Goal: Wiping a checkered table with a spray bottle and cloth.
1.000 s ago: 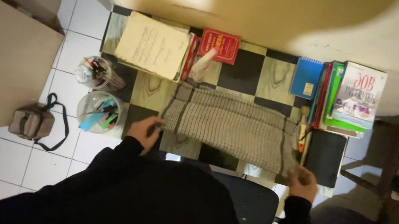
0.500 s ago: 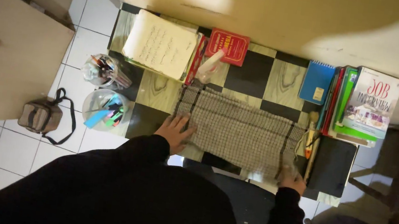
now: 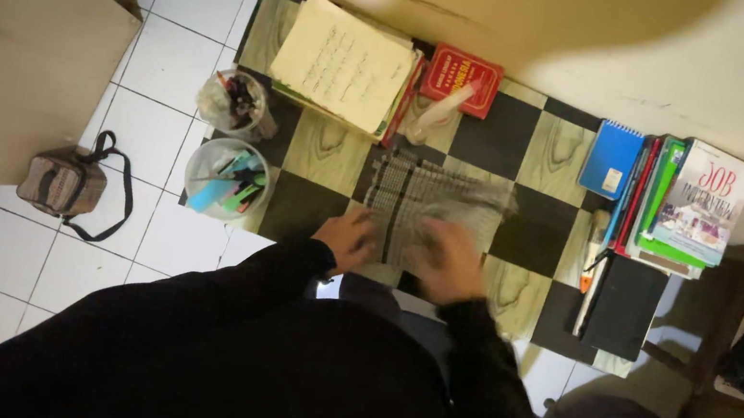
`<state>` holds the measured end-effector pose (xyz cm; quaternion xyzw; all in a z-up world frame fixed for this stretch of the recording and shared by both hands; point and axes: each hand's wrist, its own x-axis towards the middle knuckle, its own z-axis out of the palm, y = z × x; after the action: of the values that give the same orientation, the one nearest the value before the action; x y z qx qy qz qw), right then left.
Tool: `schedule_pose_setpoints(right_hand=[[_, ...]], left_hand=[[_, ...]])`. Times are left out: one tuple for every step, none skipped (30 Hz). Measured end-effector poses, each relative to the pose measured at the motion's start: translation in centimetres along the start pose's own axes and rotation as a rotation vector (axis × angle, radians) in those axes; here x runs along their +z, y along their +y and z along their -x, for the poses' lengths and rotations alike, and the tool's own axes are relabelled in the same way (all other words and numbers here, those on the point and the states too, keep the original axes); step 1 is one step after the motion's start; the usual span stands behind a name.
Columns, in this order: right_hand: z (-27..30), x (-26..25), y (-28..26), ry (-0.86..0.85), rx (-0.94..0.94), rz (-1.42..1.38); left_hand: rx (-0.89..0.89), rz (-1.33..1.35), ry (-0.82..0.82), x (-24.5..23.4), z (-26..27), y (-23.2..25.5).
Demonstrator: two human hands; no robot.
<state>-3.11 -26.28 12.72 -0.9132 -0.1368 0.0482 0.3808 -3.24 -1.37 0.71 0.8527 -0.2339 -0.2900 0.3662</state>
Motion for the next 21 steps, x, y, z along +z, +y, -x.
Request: schedule_pose_setpoints(right_hand=[[-0.3,2.4,-0.5,0.0,0.003,0.003],[-0.5,4.7,-0.9,-0.285,0.043,-0.149],[-0.9,6.9,-1.2,-0.569,0.083,-0.303],[-0.3,7.2,-1.7,-0.565,0.082,-0.302],[0.2,7.5,-2.2,-0.498,0.152,-0.336],[0.8,7.6,-2.4,-0.434,0.218,-0.367],[1.6,7.5,-0.6,-0.435,0.212,-0.364],[2.7,7.5,0.9,-0.291,0.37,-0.329],[3.9,7.4,2.5,-0.145,0.525,-0.291],[5.2,7.3,5.5,-0.145,0.526,-0.293],[6.6,7.2,8.6,0.003,0.643,-0.096],[7.6,7.1,11.7,0.155,0.753,0.101],[7.4,7.0,12.7,0.157,0.752,0.096],[7.5,7.2,13.5,0.251,0.765,0.108],[7.6,7.3,14.4,0.344,0.777,0.12],[7.3,8.1,15.2,0.352,0.784,0.111],[7.0,8.9,16.0,0.371,0.773,-0.005],[6.9,9.6,17.0,0.396,0.762,-0.119],[6.5,10.1,17.1,0.409,0.77,-0.124],[6.6,10.4,17.1,0.323,0.815,-0.067],[6.7,10.7,17.1,0.236,0.858,-0.012]], left_hand=[[0.003,0.003,-0.002,0.8,0.4,-0.7],[-0.11,0.059,0.151,1.7,0.7,-1.3],[-0.224,0.115,0.303,2.5,0.9,-2.0],[-0.221,0.112,0.303,3.4,0.7,-3.9],[-0.199,0.161,0.405,4.3,0.4,-5.9],[-0.179,0.212,0.512,5.4,0.0,-7.7],[-0.177,0.211,0.518,5.3,-0.6,-7.6],[-0.377,0.222,0.442,5.3,-0.6,-7.4],[-0.575,0.232,0.363,5.4,-0.7,-7.2],[-0.575,0.23,0.362,5.9,-1.3,-7.2],[-0.547,0.189,0.339,6.5,-2.0,-7.1],[-0.517,0.144,0.319,6.8,-2.9,-7.2],[-0.517,0.139,0.32,6.2,-3.6,-5.9],[-0.612,0.172,0.188,5.7,-4.1,-4.7],[-0.708,0.204,0.057,5.2,-4.7,-3.4],[-0.706,0.192,0.052,5.6,-5.3,-3.6],[-0.743,0.178,0.055,6.1,-6.0,-3.6],[-0.775,0.162,0.057,6.6,-6.9,-3.7],[-0.768,0.15,0.05,7.6,-7.5,-4.6],[-0.78,0.052,-0.062,8.9,-7.9,-5.2],[-0.787,-0.049,-0.175,10.1,-8.3,-5.8]])
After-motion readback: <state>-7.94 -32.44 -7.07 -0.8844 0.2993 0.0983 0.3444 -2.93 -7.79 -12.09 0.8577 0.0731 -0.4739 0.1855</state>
